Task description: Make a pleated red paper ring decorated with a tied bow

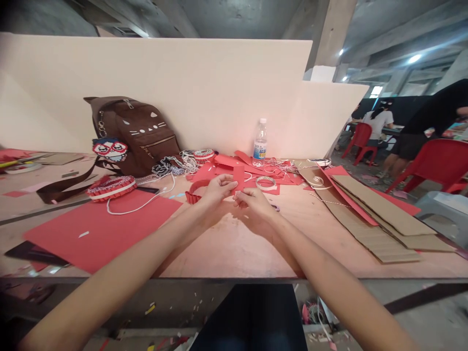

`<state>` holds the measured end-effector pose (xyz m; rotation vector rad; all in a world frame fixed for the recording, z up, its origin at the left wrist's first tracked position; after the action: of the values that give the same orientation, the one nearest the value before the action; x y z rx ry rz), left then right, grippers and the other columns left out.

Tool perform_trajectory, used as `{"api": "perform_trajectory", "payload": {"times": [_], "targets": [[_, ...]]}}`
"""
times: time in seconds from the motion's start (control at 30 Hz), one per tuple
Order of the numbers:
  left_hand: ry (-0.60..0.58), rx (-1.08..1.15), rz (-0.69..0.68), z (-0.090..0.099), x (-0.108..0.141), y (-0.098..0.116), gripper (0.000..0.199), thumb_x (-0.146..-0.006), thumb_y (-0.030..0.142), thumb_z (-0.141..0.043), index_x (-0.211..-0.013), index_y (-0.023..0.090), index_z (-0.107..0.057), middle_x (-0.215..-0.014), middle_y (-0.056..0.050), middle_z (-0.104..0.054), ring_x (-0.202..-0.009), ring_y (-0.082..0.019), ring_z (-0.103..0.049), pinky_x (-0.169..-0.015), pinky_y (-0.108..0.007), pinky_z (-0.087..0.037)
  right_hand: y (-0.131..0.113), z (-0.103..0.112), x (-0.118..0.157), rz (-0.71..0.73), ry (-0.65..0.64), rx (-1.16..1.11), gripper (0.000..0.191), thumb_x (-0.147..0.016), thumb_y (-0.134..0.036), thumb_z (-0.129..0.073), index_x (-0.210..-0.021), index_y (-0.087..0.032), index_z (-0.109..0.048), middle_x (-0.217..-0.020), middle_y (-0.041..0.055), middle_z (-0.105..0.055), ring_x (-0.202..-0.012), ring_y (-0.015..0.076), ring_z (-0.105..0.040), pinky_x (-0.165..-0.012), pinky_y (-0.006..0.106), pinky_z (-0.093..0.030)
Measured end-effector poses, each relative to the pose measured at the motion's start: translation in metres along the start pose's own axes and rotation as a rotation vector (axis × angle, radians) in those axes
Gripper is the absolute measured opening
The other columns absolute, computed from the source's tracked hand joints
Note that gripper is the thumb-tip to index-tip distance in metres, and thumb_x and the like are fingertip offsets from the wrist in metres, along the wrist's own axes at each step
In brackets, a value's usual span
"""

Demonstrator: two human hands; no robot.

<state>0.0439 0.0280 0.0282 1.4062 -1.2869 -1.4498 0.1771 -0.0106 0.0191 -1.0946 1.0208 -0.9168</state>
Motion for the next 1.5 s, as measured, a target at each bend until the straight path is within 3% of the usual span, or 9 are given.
{"api": "perform_trajectory", "payload": {"times": [0.13, 0.3, 0.47, 0.63, 0.73, 0.97, 1.13, 1.3, 1.5], "targets": [[0.006, -0.052, -0.026, 0.002, -0.002, 0.001, 0.032, -0.060, 0.033, -0.078, -0.074, 0.017, -0.055, -0.068, 0.003, -0.057, -0.061, -0.010, -0.054, -0.060, -0.025, -0.044, -0.002, -0.004, 0.004, -0.066, -0.021, -0.071, 0.038, -0.082, -0.052, -0.051, -0.070, -0.018, -0.062, -0.072, 0.0066, -0.067, -0.066, 0.0161, -0.062, -0.069, 0.031, -0.048], [-0.032, -0.132, -0.048, 0.003, -0.002, 0.006, 0.026, -0.060, 0.029, -0.077, -0.067, 0.017, -0.056, -0.065, 0.003, -0.055, -0.060, -0.010, -0.052, -0.060, -0.025, -0.042, -0.010, 0.001, 0.007, -0.031, 0.103, 0.046, 0.016, -0.074, -0.033, -0.056, -0.063, -0.021, -0.054, -0.063, 0.0012, -0.061, -0.061, 0.0142, -0.055, -0.058, 0.027, -0.043], [-0.020, -0.180, -0.095, 0.002, 0.002, 0.008, 0.028, -0.063, 0.024, -0.076, -0.083, 0.018, -0.057, -0.082, -0.001, -0.062, -0.074, -0.015, -0.059, -0.070, -0.029, -0.047, -0.009, 0.004, 0.003, -0.024, 0.076, 0.057, 0.013, -0.066, -0.026, -0.059, -0.056, -0.021, -0.051, -0.055, -0.0007, -0.053, -0.057, 0.0138, -0.050, -0.054, 0.027, -0.039], [0.026, -0.662, -0.419, 0.001, 0.013, 0.029, 0.006, -0.081, 0.023, -0.062, -0.082, 0.020, -0.058, -0.093, -0.004, -0.061, -0.092, -0.020, -0.057, -0.085, -0.032, -0.042, -0.001, 0.010, -0.003, -0.032, 0.104, 0.014, 0.012, -0.065, -0.031, -0.063, -0.061, -0.021, -0.059, -0.057, 0.0001, -0.056, -0.056, 0.0134, -0.050, -0.052, 0.027, -0.038], [-0.029, -0.903, -0.514, -0.003, 0.018, 0.035, 0.014, -0.091, 0.027, -0.050, -0.086, 0.022, -0.062, -0.092, -0.005, -0.063, -0.092, -0.021, -0.056, -0.084, -0.032, -0.041, 0.003, 0.016, -0.005, -0.018, 0.181, 0.025, 0.016, -0.065, -0.034, -0.064, -0.060, -0.020, -0.060, -0.059, -0.0002, -0.057, -0.054, 0.0117, -0.048, -0.051, 0.026, -0.036], [-0.164, -0.979, -0.484, -0.011, 0.019, 0.023, 0.018, -0.089, 0.024, -0.051, -0.085, 0.023, -0.068, -0.089, -0.006, -0.068, -0.084, -0.023, -0.060, -0.080, -0.032, -0.041, 0.006, 0.020, -0.006, 0.002, 0.238, 0.028, 0.026, -0.064, -0.043, -0.068, -0.062, -0.018, -0.062, -0.060, -0.0006, -0.056, -0.056, 0.0118, -0.047, -0.053, 0.025, -0.036], [-0.186, -0.979, -0.474, -0.012, 0.020, 0.021, 0.020, -0.087, 0.024, -0.052, -0.077, 0.024, -0.069, -0.079, -0.005, -0.068, -0.075, -0.022, -0.059, -0.073, -0.030, -0.040, 0.009, 0.018, -0.009, 0.087, 0.185, 0.127, 0.018, -0.070, -0.034, -0.059, -0.061, -0.019, -0.060, -0.061, -0.0007, -0.057, -0.061, 0.0135, -0.050, -0.059, 0.027, -0.039], [-0.203, -0.985, -0.455, -0.012, 0.019, 0.020, 0.022, -0.086, 0.023, -0.052, -0.070, 0.024, -0.068, -0.072, -0.004, -0.066, -0.067, -0.020, -0.056, -0.067, -0.029, -0.038, 0.005, 0.017, -0.004, 0.116, 0.220, 0.273, 0.013, -0.069, -0.024, -0.051, -0.060, -0.018, -0.058, -0.058, -0.0019, -0.052, -0.060, 0.0130, -0.047, -0.056, 0.025, -0.034], [-0.210, -0.974, -0.432, -0.013, 0.018, 0.021, 0.020, -0.087, 0.022, -0.051, -0.078, 0.022, -0.069, -0.079, -0.004, -0.068, -0.073, -0.020, -0.059, -0.068, -0.028, -0.038, 0.008, 0.016, -0.006, 0.014, 0.209, 0.038, 0.024, -0.069, -0.040, -0.062, -0.062, -0.018, -0.057, -0.060, -0.0021, -0.051, -0.058, 0.0111, -0.045, -0.055, 0.025, -0.034]]}}
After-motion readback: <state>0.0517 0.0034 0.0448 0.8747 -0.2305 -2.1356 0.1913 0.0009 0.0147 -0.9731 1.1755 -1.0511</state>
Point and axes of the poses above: each hand's wrist, its own x-axis away from the middle knuckle, its own z-axis out of the back of the hand, y = z × x, the point moved 4 cm from there along -x, towards the middle knuckle
